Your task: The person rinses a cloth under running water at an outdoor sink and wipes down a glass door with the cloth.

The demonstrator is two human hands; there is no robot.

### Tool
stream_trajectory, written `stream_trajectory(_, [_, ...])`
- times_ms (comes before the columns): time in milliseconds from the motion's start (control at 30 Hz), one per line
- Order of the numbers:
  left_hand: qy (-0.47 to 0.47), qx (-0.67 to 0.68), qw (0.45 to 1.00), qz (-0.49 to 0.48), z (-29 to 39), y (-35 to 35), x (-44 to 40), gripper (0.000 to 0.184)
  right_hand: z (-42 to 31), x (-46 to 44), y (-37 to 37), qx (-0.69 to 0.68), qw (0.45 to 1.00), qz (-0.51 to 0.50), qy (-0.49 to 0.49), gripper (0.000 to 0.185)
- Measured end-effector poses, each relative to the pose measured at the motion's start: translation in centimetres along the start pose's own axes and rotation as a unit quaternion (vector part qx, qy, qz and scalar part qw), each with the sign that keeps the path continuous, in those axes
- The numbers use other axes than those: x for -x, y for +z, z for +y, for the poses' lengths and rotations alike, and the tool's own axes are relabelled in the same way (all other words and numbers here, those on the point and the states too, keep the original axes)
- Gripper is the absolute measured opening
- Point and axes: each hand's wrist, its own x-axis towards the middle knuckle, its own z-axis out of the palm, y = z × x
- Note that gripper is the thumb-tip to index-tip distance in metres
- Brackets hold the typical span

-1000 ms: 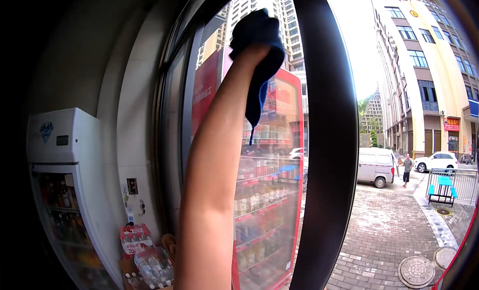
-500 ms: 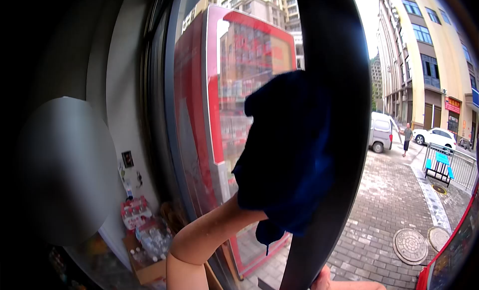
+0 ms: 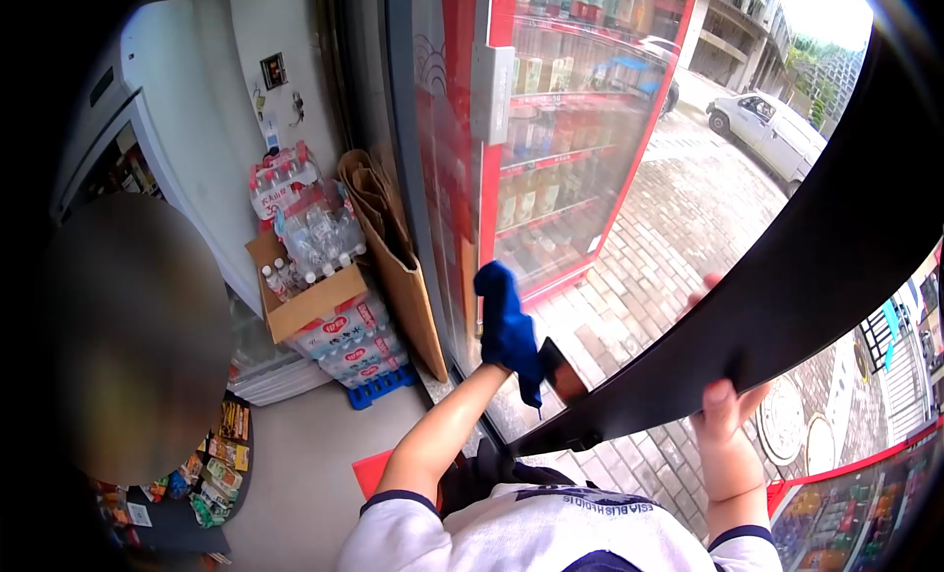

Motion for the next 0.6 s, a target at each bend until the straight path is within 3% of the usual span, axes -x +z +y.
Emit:
stream_trajectory(33, [-0.028, 0.003, 1.000, 0.004, -2.2, 1.0, 1.4, 0.053, -0.1, -0.1, 0.4, 0.006, 0.999, 0.049, -0.018, 0.055])
stream_trajectory(133, [-0.062, 0.016, 0.998, 0.014, -6.7, 3.4, 2.9, 0.052, -0.2, 0.1, -1.0, -0.031, 0.995, 0.088, 0.038, 0.052])
stream_trajectory(200, [-0.042, 0.074, 0.996, 0.010, -8.8, 7.4, 1.0, 0.052, 0.8, -0.7, -2.9, 0.024, 0.989, 0.144, 0.039, 0.049])
stream_trajectory(367, [-0.044, 0.160, 0.985, 0.034, -14.5, 10.0, 0.3, 0.051, 1.5, -1.7, -2.5, 0.089, 0.982, 0.138, -0.096, 0.030])
stream_trajectory(400, [-0.033, 0.171, 0.984, 0.043, -15.3, 10.0, -0.7, 0.051, 1.7, -2.2, -2.7, 0.141, 0.971, 0.136, -0.138, 0.030])
stream_trajectory(500, [0.111, 0.106, 0.986, 0.069, -10.6, 6.0, -7.1, 0.053, 1.8, -3.5, -3.3, 0.123, 0.971, 0.152, -0.135, 0.033])
stream_trajectory(567, [0.140, 0.108, 0.980, 0.096, -12.7, 6.8, -11.7, 0.052, 1.6, -3.5, -4.6, 0.201, 0.960, 0.141, -0.136, 0.035])
stream_trajectory(600, [0.199, 0.054, 0.971, 0.118, -10.3, 5.9, -14.2, 0.052, 0.8, -3.2, -4.9, 0.207, 0.957, 0.152, -0.137, 0.035])
